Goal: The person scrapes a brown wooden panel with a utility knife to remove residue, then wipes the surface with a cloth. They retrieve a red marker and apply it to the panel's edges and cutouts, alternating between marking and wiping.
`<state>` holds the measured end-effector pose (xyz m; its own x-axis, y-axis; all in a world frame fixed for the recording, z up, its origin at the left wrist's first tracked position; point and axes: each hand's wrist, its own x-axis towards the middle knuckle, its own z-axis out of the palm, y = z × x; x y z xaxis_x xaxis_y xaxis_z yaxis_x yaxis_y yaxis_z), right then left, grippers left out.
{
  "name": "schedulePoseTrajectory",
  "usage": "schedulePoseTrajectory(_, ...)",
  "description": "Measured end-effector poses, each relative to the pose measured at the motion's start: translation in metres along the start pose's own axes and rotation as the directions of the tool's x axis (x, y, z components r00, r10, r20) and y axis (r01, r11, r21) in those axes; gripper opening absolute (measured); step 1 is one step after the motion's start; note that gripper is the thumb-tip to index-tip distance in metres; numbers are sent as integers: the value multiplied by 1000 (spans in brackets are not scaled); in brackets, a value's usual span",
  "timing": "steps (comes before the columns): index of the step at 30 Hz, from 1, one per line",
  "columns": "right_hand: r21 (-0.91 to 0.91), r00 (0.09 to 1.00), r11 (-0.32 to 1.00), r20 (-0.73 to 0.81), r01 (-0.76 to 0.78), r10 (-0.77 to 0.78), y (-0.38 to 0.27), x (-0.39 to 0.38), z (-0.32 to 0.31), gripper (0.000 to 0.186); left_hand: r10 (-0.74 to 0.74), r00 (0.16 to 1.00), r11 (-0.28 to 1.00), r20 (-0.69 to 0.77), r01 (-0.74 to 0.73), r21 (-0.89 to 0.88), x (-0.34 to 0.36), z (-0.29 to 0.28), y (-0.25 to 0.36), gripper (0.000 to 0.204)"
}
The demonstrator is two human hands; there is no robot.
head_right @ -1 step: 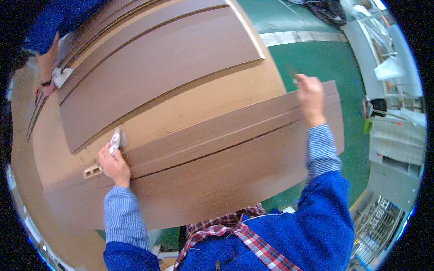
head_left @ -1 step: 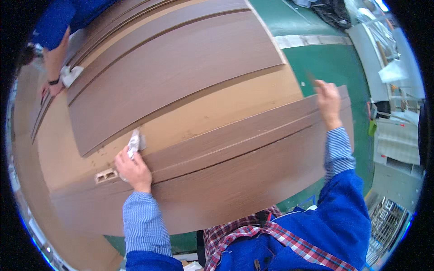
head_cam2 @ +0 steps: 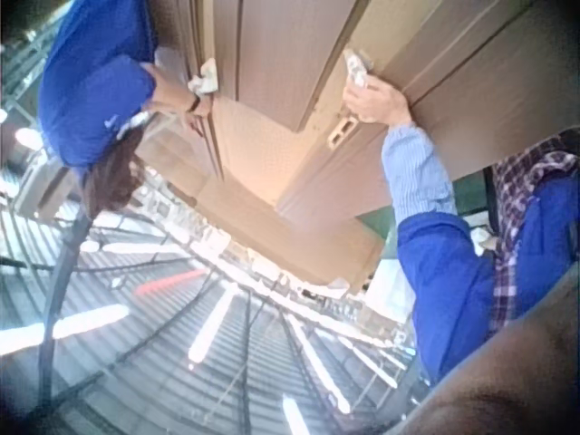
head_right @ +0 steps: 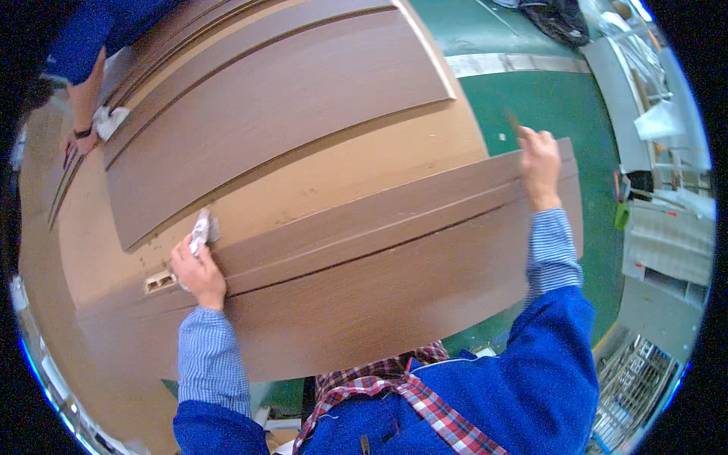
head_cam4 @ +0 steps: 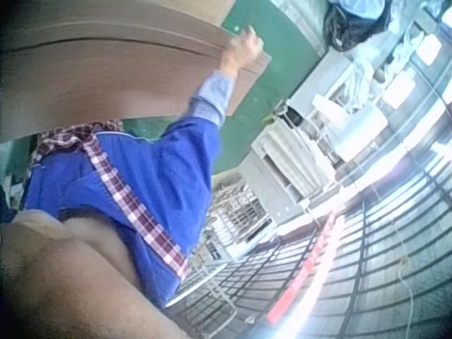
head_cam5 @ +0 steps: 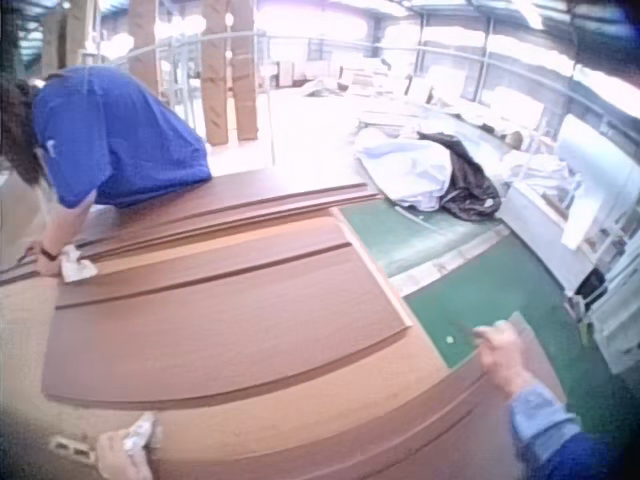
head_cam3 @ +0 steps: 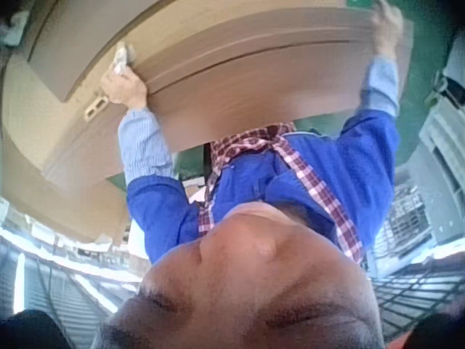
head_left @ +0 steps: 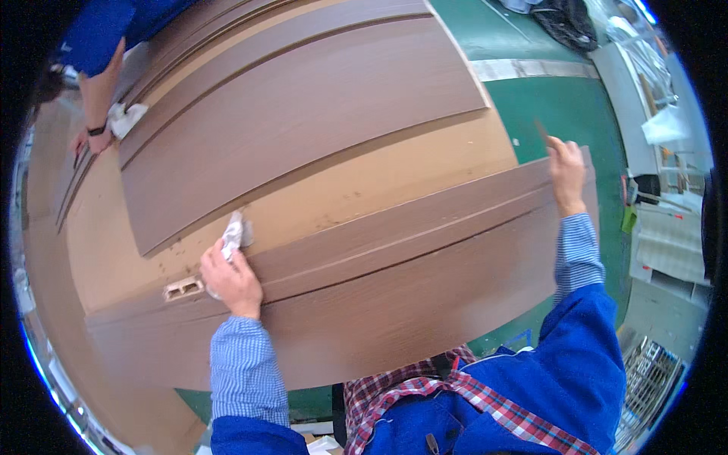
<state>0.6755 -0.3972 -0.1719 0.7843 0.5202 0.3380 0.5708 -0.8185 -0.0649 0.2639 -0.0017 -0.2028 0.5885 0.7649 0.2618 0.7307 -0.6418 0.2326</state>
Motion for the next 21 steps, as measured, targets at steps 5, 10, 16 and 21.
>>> schedulePoseTrajectory(5,101,999,994,1,37,-37,-13,-35,25,15,-22,1000,1000,-20,21,-20,-1,-2,4,28)
schedulePoseTrajectory(10,282,986,948,33,149,-165,-176,-56,21,13,-42,999,999,8,42,-26,-1,-4,4,28)
schedulePoseTrajectory(16,597,985,795,51,102,-165,-330,-85,20,20,-2,1000,999,16,3,-32,0,-2,3,30)
schedulePoseTrajectory(21,346,984,921,-63,176,-164,-224,-40,21,16,-6,1000,999,30,7,-42,-2,-5,-3,33)
